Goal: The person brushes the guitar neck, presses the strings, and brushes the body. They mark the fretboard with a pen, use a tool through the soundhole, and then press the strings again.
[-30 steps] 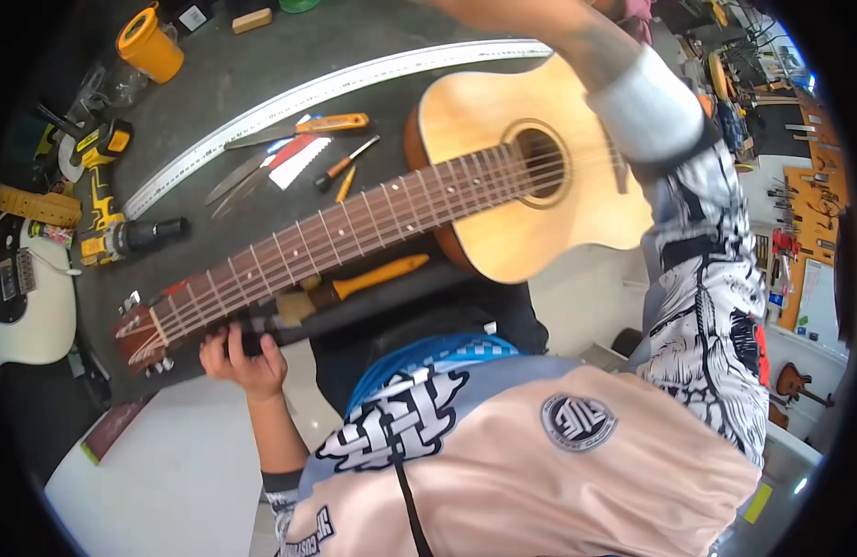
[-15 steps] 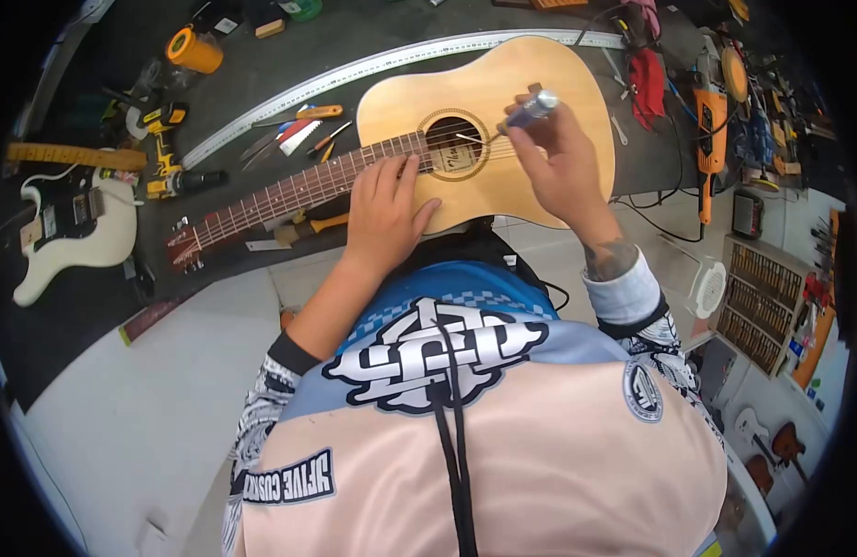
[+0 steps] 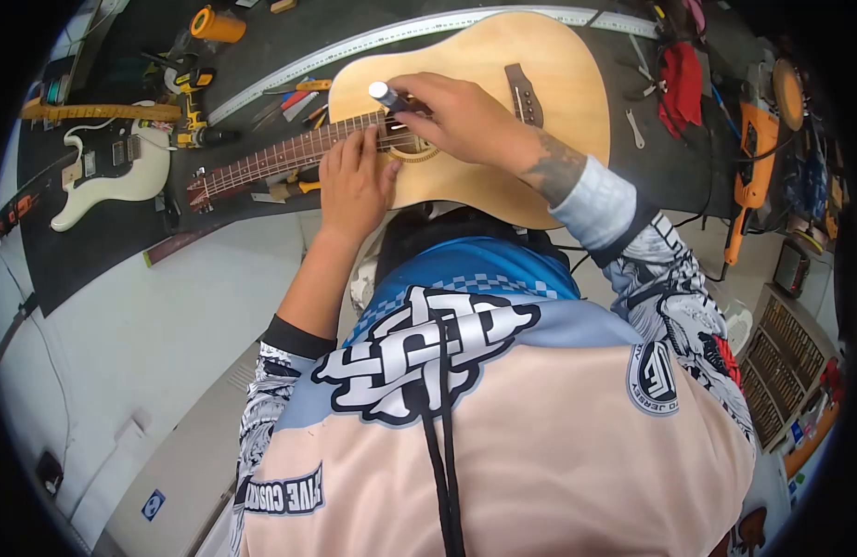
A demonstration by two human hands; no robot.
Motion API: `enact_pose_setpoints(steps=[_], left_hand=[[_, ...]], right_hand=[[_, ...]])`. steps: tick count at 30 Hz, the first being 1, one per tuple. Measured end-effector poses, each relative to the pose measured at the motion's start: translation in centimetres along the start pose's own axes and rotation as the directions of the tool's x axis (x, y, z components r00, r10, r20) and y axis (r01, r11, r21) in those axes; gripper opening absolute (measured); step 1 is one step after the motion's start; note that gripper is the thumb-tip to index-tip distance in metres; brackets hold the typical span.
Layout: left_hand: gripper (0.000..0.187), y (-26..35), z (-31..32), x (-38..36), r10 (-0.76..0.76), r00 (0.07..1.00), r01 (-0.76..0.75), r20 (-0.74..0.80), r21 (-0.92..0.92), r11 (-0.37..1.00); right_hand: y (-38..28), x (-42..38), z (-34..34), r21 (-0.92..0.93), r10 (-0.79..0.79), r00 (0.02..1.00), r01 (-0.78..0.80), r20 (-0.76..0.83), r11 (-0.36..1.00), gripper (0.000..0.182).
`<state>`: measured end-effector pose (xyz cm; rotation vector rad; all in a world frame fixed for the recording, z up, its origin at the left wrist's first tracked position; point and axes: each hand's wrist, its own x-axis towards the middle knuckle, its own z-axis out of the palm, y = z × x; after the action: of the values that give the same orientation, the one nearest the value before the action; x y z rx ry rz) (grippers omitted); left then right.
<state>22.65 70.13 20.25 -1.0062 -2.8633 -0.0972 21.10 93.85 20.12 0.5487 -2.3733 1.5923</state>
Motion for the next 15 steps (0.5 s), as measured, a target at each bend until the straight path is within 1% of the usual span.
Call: enact_pose_setpoints(steps=[3,4,7,11,12,15], left_hand=[[0.062,-0.1,0.1,0.0,0.017,1.0,-0.018,0.018,0.045,0.999],[0.063,0.0,-0.1,0.0,0.022,0.998,-0.025,0.053,0.052,0.998],[0.063,0.0,-0.2,0.1,0.034,0.996,-0.042,0.089,0.092,0.995],[0.063,-0.3,-0.1,0.0,0.024,0.988,-0.036,0.152,0.078,0.996],[0.063,-0.3,-0.2,0.2,0.045,0.99,-0.061,0.134,0.117,0.991],[0.064,-0.2,-0.3,0.3,0.036,0.986,-0.057,0.16,0.123,0.991]], right_hand=[[0.9,0.6,0.0,-0.001,-0.013,1.0,0.013,0.027,1.0,0.035],[1.1,0.6,0.0,-0.013,0.003,1.0,-0.003,0.017,1.0,0.034],[2.0,0.0,0.4,0.016,0.008,0.999,-0.008,-0.046,1.0,0.035],[1.9,-0.6,0.7,0.076,0.053,0.994,-0.046,-0.097,0.996,0.035],[2.0,-0.7,1.0,0.093,0.055,0.995,-0.047,-0.087,0.995,0.035],[2.2,-0.9,1.4,0.091,0.05,0.995,-0.042,-0.089,0.995,0.035]])
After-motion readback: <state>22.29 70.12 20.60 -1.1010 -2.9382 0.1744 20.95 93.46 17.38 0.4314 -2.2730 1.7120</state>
